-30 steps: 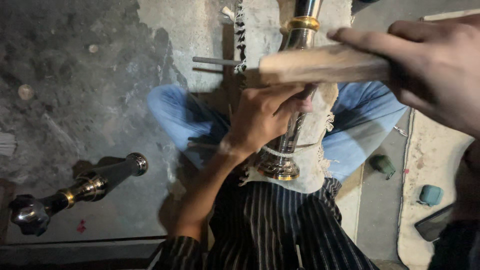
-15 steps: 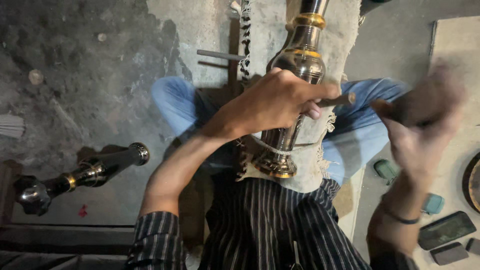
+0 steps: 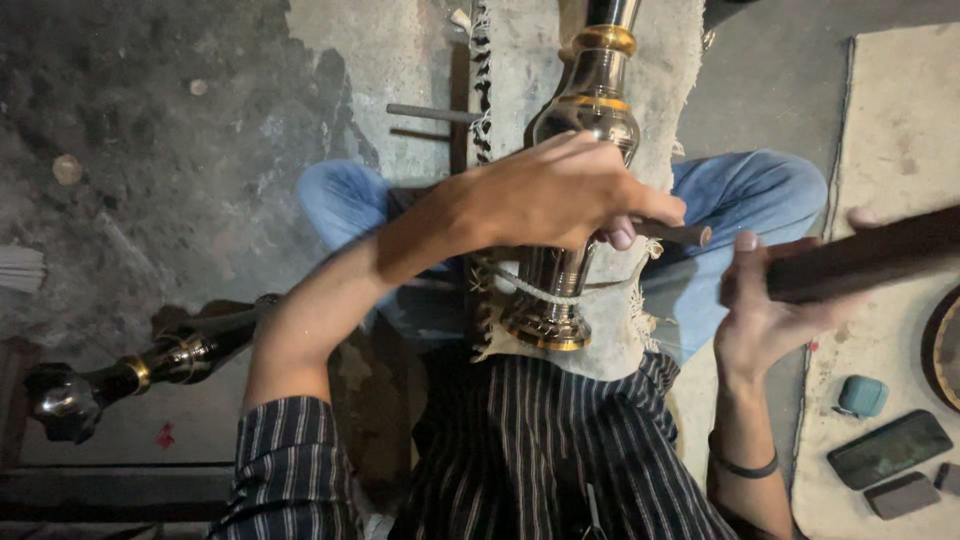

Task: The person sits cross-legged on the floor with an engraved brass vase resting on a cloth pad in their lap. They hold a small chisel against the vase surface and repeatedly strike it with a wooden mallet, repositioning the chisel along the engraved pattern as they work.

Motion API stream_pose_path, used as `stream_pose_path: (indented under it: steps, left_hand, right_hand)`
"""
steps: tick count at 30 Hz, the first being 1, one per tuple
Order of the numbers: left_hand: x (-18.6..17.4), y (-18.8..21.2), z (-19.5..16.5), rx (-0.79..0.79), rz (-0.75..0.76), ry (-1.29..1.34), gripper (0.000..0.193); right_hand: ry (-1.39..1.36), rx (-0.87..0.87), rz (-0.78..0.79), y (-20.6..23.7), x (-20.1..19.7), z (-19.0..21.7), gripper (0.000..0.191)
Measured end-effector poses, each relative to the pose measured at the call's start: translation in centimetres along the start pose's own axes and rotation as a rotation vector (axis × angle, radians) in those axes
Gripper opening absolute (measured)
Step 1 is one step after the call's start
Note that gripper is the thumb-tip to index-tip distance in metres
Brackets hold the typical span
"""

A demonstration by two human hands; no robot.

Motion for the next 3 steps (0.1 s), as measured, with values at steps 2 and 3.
stream_pose_path:
  steps: [2,3]
  left_hand:
    - [-0.6,-0.2,-0.3,-0.073,0.112,-0.028,0.045]
    - [-0.5,-0.3,0.0,-0.218,0.283,-0.001,0.046]
  right_hand:
    - [0.224,-0.318,0.14,0.4,-0.5,-0.6,0.073]
    - [0.238,-0.347,0.159,0.9,-0.5,-1.6,0.075]
Point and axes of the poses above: each hand's wrist, its own y-axis away from the middle knuckle, its own x-axis out of the palm, z = x × y, the point moved 4 cm from there along -y, towards the middle knuckle, and after that the axes turned 11 degrees about -z, right-handed, at the moved point
